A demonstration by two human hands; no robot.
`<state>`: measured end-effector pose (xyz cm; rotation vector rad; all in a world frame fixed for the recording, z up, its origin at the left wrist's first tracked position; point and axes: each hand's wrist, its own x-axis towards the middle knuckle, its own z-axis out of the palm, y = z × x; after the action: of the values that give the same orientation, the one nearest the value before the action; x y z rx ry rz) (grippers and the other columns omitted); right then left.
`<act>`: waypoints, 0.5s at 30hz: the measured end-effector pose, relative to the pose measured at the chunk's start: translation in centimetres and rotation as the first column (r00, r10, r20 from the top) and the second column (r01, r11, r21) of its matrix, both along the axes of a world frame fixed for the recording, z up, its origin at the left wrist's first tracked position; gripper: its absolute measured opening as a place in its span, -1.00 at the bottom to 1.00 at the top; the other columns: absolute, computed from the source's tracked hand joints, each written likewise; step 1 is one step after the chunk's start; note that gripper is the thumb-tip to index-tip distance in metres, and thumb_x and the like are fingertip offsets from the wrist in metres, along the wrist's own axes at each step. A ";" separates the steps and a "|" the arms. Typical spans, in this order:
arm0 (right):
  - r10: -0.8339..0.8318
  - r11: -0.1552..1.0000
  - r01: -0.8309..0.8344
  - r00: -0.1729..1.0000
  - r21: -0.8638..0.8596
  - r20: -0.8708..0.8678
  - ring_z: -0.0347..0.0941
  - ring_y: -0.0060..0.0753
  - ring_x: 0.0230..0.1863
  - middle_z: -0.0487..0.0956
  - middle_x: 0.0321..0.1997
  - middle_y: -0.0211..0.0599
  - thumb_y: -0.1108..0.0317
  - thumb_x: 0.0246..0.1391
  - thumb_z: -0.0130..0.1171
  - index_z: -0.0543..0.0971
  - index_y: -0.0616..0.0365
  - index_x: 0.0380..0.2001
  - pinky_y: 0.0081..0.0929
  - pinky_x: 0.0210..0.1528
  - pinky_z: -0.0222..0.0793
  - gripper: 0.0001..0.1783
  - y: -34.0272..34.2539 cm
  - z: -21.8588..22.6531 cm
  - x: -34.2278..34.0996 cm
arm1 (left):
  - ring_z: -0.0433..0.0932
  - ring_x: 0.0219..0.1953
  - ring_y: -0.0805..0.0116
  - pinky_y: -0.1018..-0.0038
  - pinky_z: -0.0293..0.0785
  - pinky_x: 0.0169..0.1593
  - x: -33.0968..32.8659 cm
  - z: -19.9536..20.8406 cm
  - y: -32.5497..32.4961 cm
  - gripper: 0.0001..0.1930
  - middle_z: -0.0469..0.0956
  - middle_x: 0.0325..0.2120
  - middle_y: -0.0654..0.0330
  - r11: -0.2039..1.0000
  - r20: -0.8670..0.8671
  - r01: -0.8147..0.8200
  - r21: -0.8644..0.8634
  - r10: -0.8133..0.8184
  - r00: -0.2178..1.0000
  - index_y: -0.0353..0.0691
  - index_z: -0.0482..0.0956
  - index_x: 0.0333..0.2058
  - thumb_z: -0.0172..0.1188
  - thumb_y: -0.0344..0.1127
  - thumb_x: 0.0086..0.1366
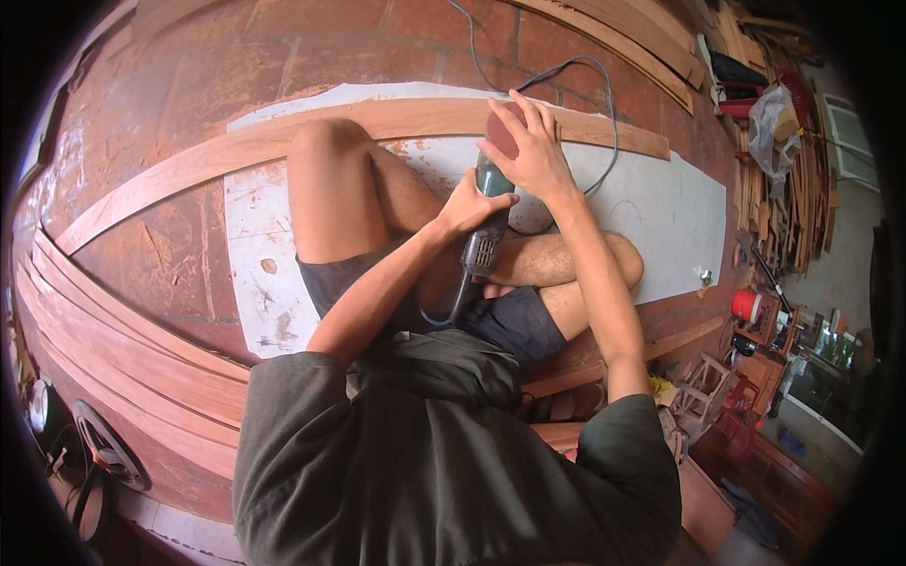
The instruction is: The person sits on the floor and uses an electric sander to smooth a long, thin piece of wood. They hold the wood steady with one hand while moving the sander along its length with the other.
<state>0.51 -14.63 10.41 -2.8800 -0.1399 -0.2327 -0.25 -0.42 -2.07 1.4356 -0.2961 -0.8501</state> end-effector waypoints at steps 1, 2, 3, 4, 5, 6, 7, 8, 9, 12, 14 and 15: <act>0.002 1.000 -0.002 1.000 -0.004 0.003 0.11 0.12 0.46 0.28 0.46 0.01 -0.09 0.14 0.37 0.46 -0.08 0.37 0.07 0.46 0.09 -0.22 -0.2 -0.1 -0.1 | 0.66 -0.21 0.22 0.37 0.62 -0.14 0.0 0.4 0.0 -0.14 0.61 -0.22 -0.12 1.000 -0.010 0.011 0.004 -0.011 1.000 -0.68 0.29 0.08 0.51 -0.05 0.07; 0.005 1.000 -0.005 1.000 -0.004 0.004 0.11 0.12 0.46 0.28 0.46 0.01 -0.08 0.14 0.37 0.46 -0.08 0.37 0.07 0.46 0.09 -0.23 -0.2 -0.1 0.0 | 0.66 -0.21 0.22 0.37 0.62 -0.14 -0.1 0.2 0.0 -0.14 0.61 -0.22 -0.11 1.000 -0.003 0.006 0.021 -0.005 1.000 -0.68 0.29 0.07 0.51 -0.05 0.07; 0.008 1.000 -0.008 1.000 -0.004 0.005 0.11 0.12 0.46 0.28 0.47 0.01 -0.08 0.14 0.37 0.46 -0.08 0.37 0.07 0.46 0.09 -0.23 -0.1 -0.1 0.1 | 0.66 -0.21 0.22 0.38 0.62 -0.14 -0.1 0.0 0.0 -0.13 0.61 -0.22 -0.11 0.999 0.004 0.000 0.038 0.000 1.000 -0.68 0.29 0.07 0.52 -0.05 0.07; 0.010 1.000 -0.010 1.000 -0.004 0.006 0.11 0.12 0.46 0.28 0.47 0.01 -0.08 0.14 0.37 0.46 -0.08 0.37 0.07 0.46 0.09 -0.23 0.0 -0.1 0.2 | 0.66 -0.21 0.22 0.38 0.62 -0.15 0.0 -0.3 0.0 -0.13 0.61 -0.23 -0.11 0.998 0.011 -0.006 0.055 0.006 1.000 -0.68 0.29 0.07 0.52 -0.05 0.07; 0.007 1.000 -0.007 1.000 0.001 0.007 0.12 0.12 0.45 0.29 0.46 0.01 -0.06 0.13 0.37 0.46 -0.08 0.36 0.07 0.45 0.09 -0.24 0.0 -0.1 0.2 | 0.66 -0.21 0.22 0.38 0.62 -0.14 -0.1 -0.2 0.0 -0.13 0.61 -0.22 -0.11 0.999 0.007 -0.005 0.050 0.004 1.000 -0.68 0.29 0.07 0.52 -0.04 0.07; 0.004 1.000 -0.004 1.000 0.006 0.009 0.12 0.12 0.45 0.29 0.46 0.01 -0.04 0.13 0.38 0.47 -0.08 0.36 0.07 0.45 0.09 -0.24 0.0 -0.2 0.1 | 0.66 -0.21 0.21 0.38 0.62 -0.14 -0.1 -0.2 0.0 -0.13 0.61 -0.22 -0.11 0.999 0.004 -0.003 0.046 0.003 1.000 -0.68 0.29 0.07 0.52 -0.04 0.06; 0.002 1.000 -0.002 1.000 0.011 0.010 0.13 0.12 0.45 0.29 0.46 0.01 -0.02 0.12 0.38 0.47 -0.07 0.35 0.07 0.45 0.09 -0.25 0.0 -0.3 0.1 | 0.66 -0.21 0.21 0.38 0.62 -0.14 -0.1 -0.1 0.0 -0.12 0.61 -0.22 -0.11 0.999 0.001 -0.001 0.041 0.001 1.000 -0.68 0.29 0.07 0.52 -0.03 0.06; -0.002 1.000 0.002 1.000 0.010 0.013 0.14 0.12 0.44 0.30 0.45 0.01 0.00 0.11 0.38 0.48 -0.07 0.35 0.06 0.45 0.10 -0.25 0.0 -0.3 0.1 | 0.66 -0.20 0.20 0.38 0.62 -0.13 -0.1 -0.1 0.0 -0.12 0.61 -0.22 -0.12 0.999 0.008 -0.001 0.048 0.000 1.000 -0.68 0.29 0.07 0.52 -0.03 0.06; -0.006 1.000 0.006 1.000 0.009 0.016 0.15 0.12 0.44 0.31 0.45 0.00 0.01 0.09 0.38 0.48 -0.07 0.34 0.06 0.44 0.11 -0.26 0.0 -0.3 0.1 | 0.66 -0.20 0.20 0.37 0.62 -0.13 0.0 -0.1 0.0 -0.11 0.61 -0.22 -0.12 0.998 0.016 -0.001 0.056 0.000 1.000 -0.68 0.29 0.07 0.52 -0.02 0.06; -0.032 0.999 0.031 0.999 0.018 0.010 0.14 0.10 0.45 0.30 0.46 -0.03 0.07 0.08 0.38 0.48 -0.12 0.34 0.03 0.46 0.09 -0.27 0.2 -0.5 0.1 | 0.66 -0.19 0.19 0.37 0.62 -0.11 0.0 0.4 0.2 -0.10 0.61 -0.22 -0.12 0.998 0.007 -0.002 0.057 0.002 1.000 -0.69 0.29 0.08 0.52 0.00 0.05; -0.041 0.999 0.041 0.999 0.013 0.018 0.16 0.09 0.44 0.31 0.46 -0.04 0.08 0.07 0.38 0.49 -0.12 0.34 0.03 0.45 0.10 -0.27 0.4 -0.7 0.1 | 0.66 -0.14 0.13 0.34 0.61 -0.07 0.0 1.0 0.3 -0.06 0.60 -0.18 -0.19 0.999 -0.024 0.009 0.051 -0.008 1.000 -0.71 0.29 0.07 0.53 0.03 0.03; -0.039 0.999 0.039 0.999 0.004 0.032 0.18 0.08 0.42 0.32 0.45 -0.02 0.07 0.07 0.38 0.50 -0.10 0.32 0.03 0.42 0.12 -0.28 0.4 -0.7 0.1 | 0.65 -0.10 0.08 0.32 0.61 -0.04 0.1 1.3 0.5 -0.03 0.59 -0.13 -0.26 0.999 -0.046 0.021 0.046 -0.019 0.999 -0.73 0.29 0.07 0.53 0.06 0.01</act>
<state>0.61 -14.20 9.69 -2.8789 -0.0891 -0.2863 -0.12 0.05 -0.79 1.4566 -0.2576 -0.9099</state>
